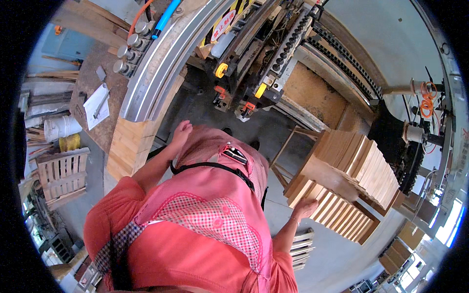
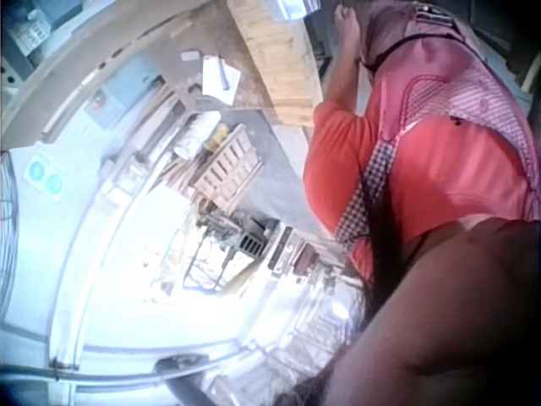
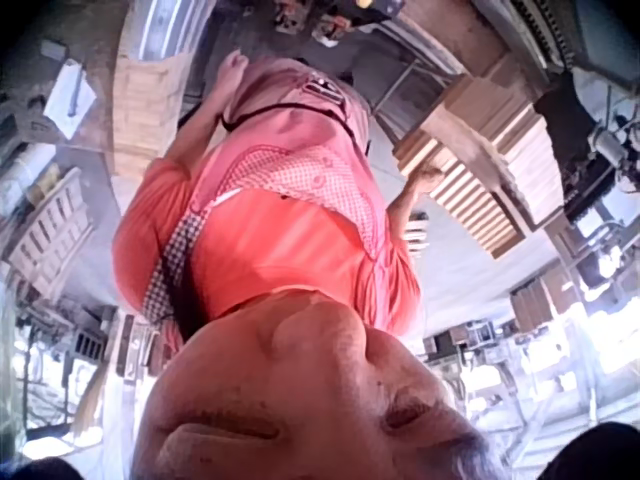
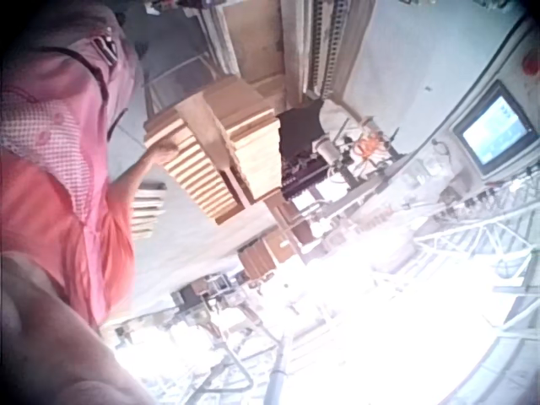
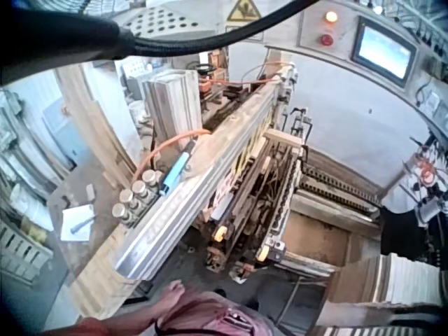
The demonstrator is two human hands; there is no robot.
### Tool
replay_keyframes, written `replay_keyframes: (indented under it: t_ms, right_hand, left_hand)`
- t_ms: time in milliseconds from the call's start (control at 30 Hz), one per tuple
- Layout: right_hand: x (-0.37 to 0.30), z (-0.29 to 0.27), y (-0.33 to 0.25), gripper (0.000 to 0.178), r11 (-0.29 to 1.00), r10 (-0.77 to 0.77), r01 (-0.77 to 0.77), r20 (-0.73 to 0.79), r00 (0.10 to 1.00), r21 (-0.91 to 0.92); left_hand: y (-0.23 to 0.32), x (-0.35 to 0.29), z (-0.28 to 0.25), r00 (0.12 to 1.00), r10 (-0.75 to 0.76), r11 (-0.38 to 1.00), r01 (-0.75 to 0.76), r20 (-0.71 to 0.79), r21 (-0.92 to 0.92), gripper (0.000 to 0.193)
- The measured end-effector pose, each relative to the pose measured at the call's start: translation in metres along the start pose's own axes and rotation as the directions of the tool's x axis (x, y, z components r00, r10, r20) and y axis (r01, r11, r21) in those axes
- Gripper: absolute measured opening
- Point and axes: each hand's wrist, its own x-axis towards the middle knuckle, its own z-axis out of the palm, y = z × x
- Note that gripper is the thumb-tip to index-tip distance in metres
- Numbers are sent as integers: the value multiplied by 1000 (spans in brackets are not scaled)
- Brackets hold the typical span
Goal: The person repeatedly feeds small wooden blocks into a machine to process them, then stacks the finished pieces. The person also briefly gathers thin wooden sticks from a bucket and places them on a workbench.
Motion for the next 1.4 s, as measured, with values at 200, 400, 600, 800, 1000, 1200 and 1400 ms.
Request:
replay_keyframes:
  t_ms: [200,400,600,800,1000,1200,1400]
  right_hand:
    - [66,-55,-97,47,895,-369,404,-196,909,190]
    - [182,-102,-249,50,619,-725,724,-133,676,303]
    - [283,-134,-440,39,276,-918,940,-235,320,202]
    - [356,-130,-613,27,170,-974,978,-134,185,117]
    - [391,-85,-707,31,76,-994,997,-72,78,27]
    - [400,-69,-736,42,99,-995,989,41,95,111]
    - [409,-73,-743,34,107,-992,986,84,96,131]
  left_hand:
    - [7,0,16,998,-45,999,47,44,-26,44]
    - [57,9,50,997,-15,943,37,69,-329,35]
    - [203,-2,105,963,219,887,-130,156,-442,29]
    - [301,11,171,946,308,806,-204,98,-555,24]
    - [314,25,210,978,204,788,-136,47,-601,24]
    - [330,32,219,985,171,792,-145,-13,-592,23]
    - [348,62,233,971,213,788,-105,110,-606,25]
